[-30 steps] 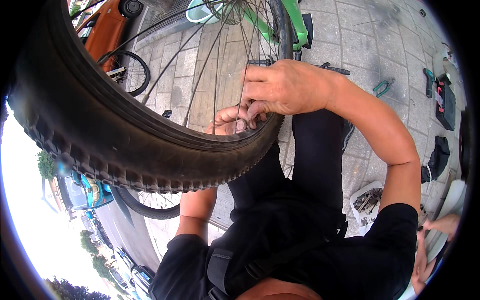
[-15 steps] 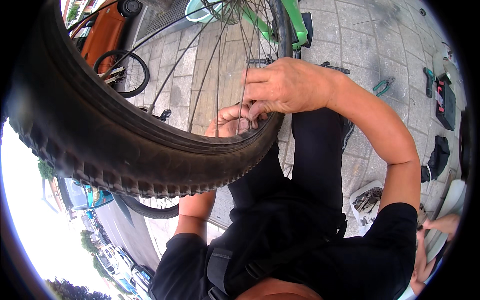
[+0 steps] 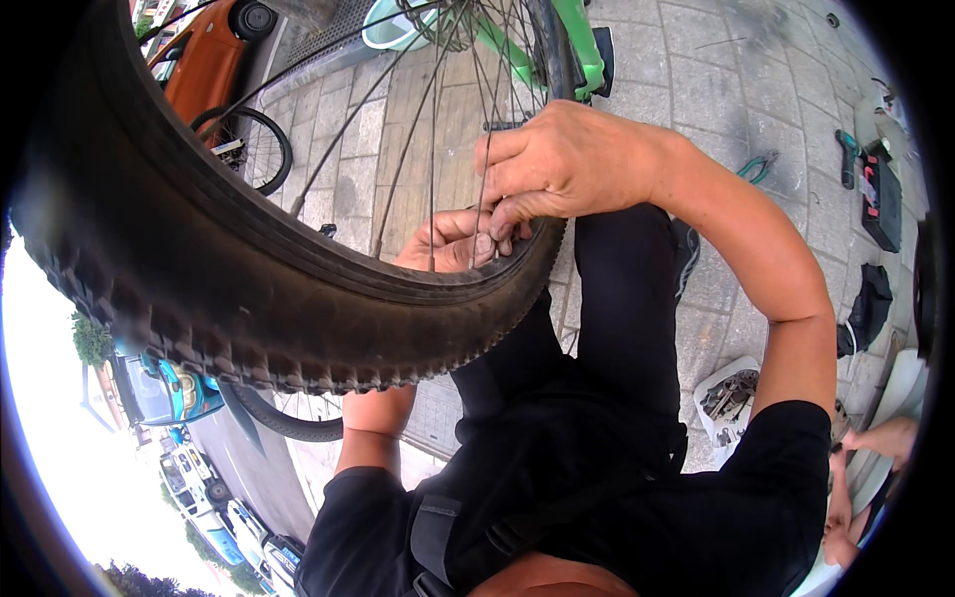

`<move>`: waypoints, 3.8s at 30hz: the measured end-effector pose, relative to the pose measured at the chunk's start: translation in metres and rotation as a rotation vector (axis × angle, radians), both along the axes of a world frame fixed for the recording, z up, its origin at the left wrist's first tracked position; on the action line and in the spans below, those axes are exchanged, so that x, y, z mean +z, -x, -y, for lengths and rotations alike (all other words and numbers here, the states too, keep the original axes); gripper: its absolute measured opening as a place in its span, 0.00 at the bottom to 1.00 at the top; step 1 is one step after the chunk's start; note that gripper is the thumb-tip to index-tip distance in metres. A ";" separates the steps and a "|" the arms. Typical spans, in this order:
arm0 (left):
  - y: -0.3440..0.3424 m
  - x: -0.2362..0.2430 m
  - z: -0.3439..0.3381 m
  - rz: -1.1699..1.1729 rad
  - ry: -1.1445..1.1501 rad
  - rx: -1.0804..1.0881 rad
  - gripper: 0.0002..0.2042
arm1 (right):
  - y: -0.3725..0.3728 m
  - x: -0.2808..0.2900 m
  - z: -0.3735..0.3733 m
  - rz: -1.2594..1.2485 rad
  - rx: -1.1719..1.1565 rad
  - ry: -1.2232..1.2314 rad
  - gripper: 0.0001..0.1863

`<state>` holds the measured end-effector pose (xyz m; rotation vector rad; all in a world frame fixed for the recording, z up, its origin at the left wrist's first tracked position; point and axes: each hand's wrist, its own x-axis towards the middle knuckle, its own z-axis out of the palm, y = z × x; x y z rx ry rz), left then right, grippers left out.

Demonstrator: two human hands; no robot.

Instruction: The person removes the tire from a bicycle wheel, uses a tool to extract the inner tube, and then uses pliers to remove a valve core. The person then reinserts the tube and valve core into the tire.

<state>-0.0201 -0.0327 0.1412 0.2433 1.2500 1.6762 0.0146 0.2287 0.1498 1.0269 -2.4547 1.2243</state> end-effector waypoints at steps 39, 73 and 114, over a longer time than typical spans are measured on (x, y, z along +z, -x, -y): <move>0.014 -0.015 -0.010 -0.227 -0.029 -0.185 0.13 | 0.002 0.012 -0.007 0.016 0.024 -0.136 0.10; 0.016 -0.009 -0.011 -0.121 -0.059 -0.163 0.11 | 0.001 0.019 -0.009 0.119 0.051 -0.126 0.14; 0.035 -0.021 -0.014 -0.170 -0.108 -0.322 0.27 | -0.008 0.045 -0.001 0.004 0.001 -0.428 0.16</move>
